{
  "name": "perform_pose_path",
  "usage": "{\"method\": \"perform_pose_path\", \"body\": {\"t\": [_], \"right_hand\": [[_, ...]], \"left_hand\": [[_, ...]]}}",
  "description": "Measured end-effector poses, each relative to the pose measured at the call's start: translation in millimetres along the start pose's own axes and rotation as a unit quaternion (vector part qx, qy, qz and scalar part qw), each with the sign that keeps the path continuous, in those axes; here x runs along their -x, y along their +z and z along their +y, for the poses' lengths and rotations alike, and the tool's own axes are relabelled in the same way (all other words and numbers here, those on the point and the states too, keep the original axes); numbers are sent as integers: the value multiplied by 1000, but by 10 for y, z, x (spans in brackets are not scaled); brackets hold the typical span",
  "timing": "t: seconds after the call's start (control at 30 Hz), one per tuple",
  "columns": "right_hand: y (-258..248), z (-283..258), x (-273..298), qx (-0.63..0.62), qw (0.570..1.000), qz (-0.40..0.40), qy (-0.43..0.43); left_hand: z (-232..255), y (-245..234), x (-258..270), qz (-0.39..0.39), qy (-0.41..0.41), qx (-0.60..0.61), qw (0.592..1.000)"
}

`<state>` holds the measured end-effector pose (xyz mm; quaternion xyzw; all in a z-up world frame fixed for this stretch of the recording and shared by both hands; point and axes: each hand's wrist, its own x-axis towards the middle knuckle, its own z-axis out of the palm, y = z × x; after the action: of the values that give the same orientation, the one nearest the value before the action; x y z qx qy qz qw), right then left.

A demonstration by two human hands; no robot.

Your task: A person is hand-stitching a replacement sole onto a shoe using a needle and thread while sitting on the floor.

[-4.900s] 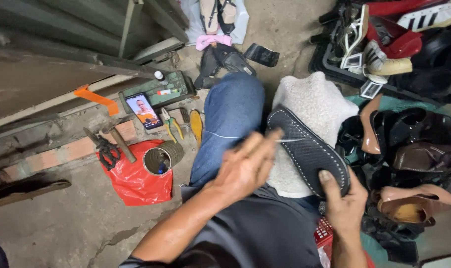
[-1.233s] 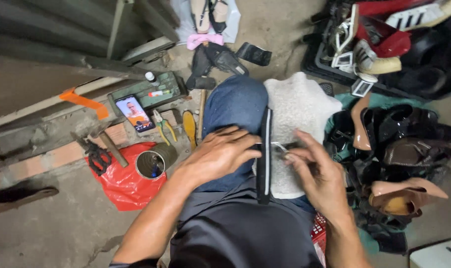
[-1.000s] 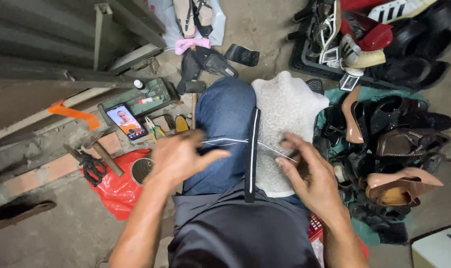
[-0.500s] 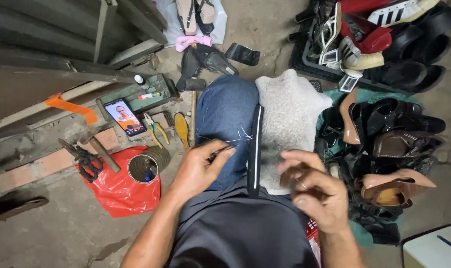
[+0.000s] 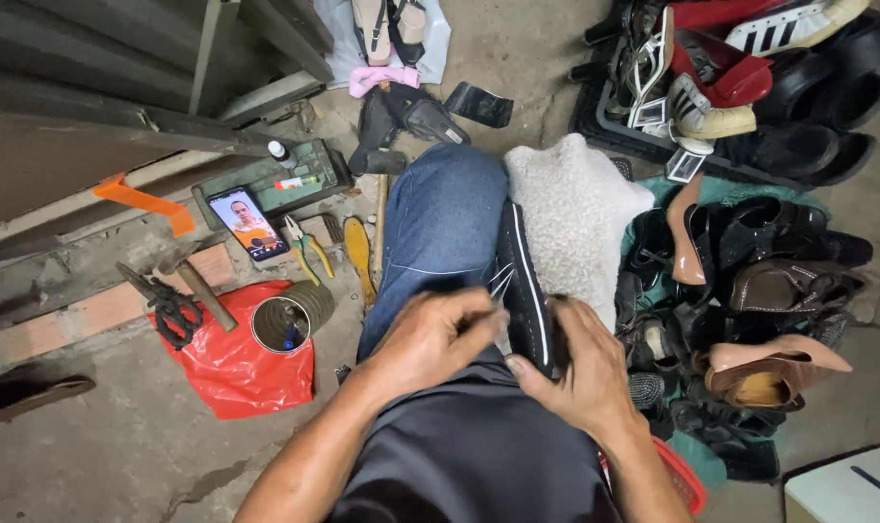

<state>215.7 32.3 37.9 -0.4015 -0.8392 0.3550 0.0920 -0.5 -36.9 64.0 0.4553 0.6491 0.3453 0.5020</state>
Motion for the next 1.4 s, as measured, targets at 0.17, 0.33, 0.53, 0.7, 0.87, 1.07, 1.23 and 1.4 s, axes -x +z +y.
{"method": "perform_pose_path", "body": {"t": [0.17, 0.33, 0.53, 0.7, 0.87, 1.07, 1.23, 1.4], "right_hand": [[18, -32, -2, -29, 996, 74, -45], [83, 116, 51, -54, 993, 91, -45], [47, 194, 28, -93, 982, 143, -77], [-12, 210, 67, -100, 987, 117, -47], [-117, 169, 51, -127, 988, 89, 8], [-132, 191, 39, -123, 990, 61, 30], [-138, 70, -8, -115, 992, 43, 26], [-172, 39, 48, -100, 993, 2, 62]], "left_hand": [[-36, 231, -25, 154, 193, -172, 954], [-137, 235, -70, 193, 227, -238, 924], [-319, 369, -244, 265, 168, -387, 867], [-154, 350, -298, 143, 94, -138, 976], [-130, -131, -24, 65, 175, 88, 978], [-302, -739, 332, 189, -46, -153, 969], [-284, -393, 195, 326, -12, -386, 863], [-479, 313, -159, 145, 102, -253, 951]]}}
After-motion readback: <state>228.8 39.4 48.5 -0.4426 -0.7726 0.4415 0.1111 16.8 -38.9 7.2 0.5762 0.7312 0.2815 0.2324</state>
